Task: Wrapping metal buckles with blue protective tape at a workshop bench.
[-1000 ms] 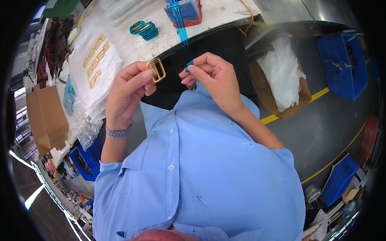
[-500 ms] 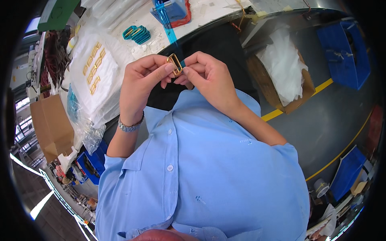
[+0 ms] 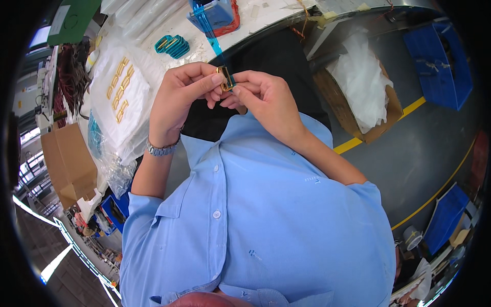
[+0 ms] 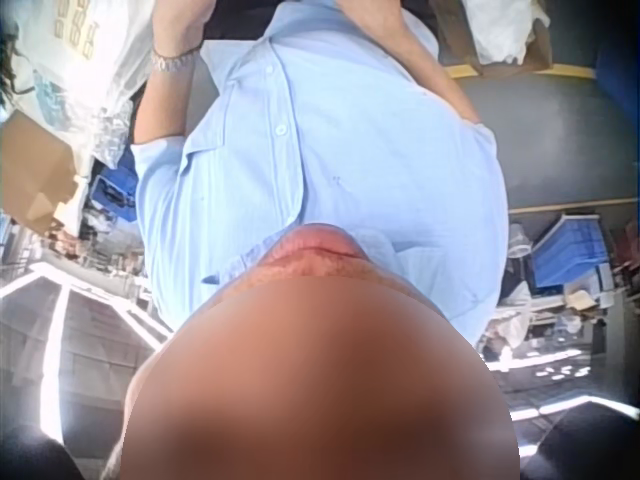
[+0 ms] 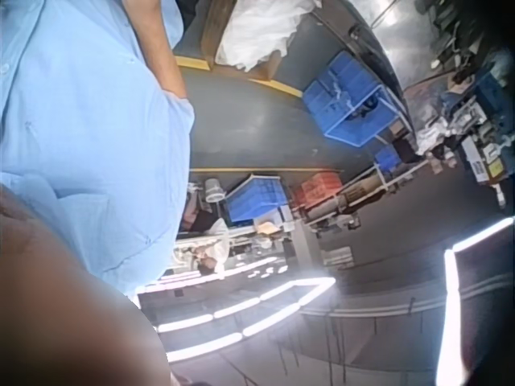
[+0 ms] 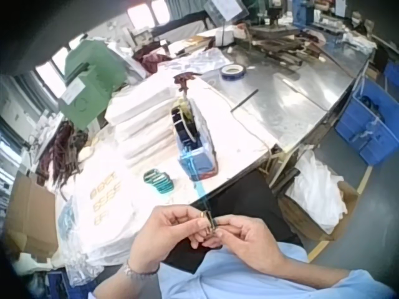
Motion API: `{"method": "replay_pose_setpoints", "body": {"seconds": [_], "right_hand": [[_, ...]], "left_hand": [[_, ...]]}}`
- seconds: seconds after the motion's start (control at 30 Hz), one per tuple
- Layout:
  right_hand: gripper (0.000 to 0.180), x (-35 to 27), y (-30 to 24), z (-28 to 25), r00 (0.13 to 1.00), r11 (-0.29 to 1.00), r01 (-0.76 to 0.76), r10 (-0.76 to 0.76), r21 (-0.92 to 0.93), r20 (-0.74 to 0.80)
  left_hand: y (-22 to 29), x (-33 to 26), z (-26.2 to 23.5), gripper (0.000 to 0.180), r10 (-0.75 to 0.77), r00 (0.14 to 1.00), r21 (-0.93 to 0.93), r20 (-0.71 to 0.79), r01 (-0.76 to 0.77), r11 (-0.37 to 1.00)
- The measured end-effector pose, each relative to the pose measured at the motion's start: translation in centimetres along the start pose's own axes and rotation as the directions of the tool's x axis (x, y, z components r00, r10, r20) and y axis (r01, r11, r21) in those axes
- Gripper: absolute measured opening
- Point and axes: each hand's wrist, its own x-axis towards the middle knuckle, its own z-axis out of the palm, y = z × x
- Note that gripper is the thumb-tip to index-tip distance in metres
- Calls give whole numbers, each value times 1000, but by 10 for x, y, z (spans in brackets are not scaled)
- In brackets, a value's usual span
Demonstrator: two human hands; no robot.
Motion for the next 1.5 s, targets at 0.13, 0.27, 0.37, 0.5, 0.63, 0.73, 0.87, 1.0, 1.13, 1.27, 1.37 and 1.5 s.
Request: {"method": "replay_pose_setpoints", "body": {"seconds": [0.13, 0.27, 0.37, 0.5, 0.63, 0.73, 0.87, 1.0, 1.13, 1.27, 1.37, 1.5], "right_hand": [[23, 2, -1, -3, 1000, 1000, 20, -20, -4, 17], [23, 2, -4, 0, 1000, 1000, 1, -1, 17, -9], [25, 8, -6, 1, 1000, 1000, -13, 13, -6, -27], [26, 12, -3, 2, 998, 1000, -5, 4, -16, -67], [25, 13, -2, 0, 995, 1000, -6, 7, 12, -95], [25, 12, -2, -1, 993, 1000, 1, -1, 0, -117], [25, 12, -1, -3, 994, 1000, 0, 0, 0, -113], [26, 7, -7, -4, 991, 994, -75, 84, 85, -108], [28, 6, -13, -4, 985, 975, -132, 148, 177, -83], [30, 3, -16, -4, 982, 974, -156, 171, 165, -79], [30, 2, -16, -4, 976, 964, -188, 205, 187, -74], [31, 4, -16, -3, 958, 942, -248, 272, 225, -85]], "left_hand": [[3, 2, 1, 17, -34, 999, -14, 4, 34, 999], [1, 5, 2, 17, -32, 999, -18, 7, 33, 999], [-4, 8, 2, 17, -25, 1000, -21, -9, 25, 999], [-10, 11, 2, 18, 3, 1000, 3, -24, -3, 1000], [-12, 11, 4, 16, 37, 999, 5, -30, -37, 999], [-11, 10, 8, 14, 62, 998, -2, -12, -62, 998], [-12, 12, 2, 16, 106, 994, 187, -30, -98, 978], [-29, 11, -6, 19, 211, 959, 153, -189, -183, 971], [-41, 10, 9, 21, 117, 980, 28, -160, -114, 993], [-56, 13, 22, 22, 40, 992, -173, -116, -60, 983], [-59, 14, 26, 21, 25, 991, -217, -130, -53, 975], [-58, 18, 29, 20, 23, 982, -180, -185, -57, 982]]}}
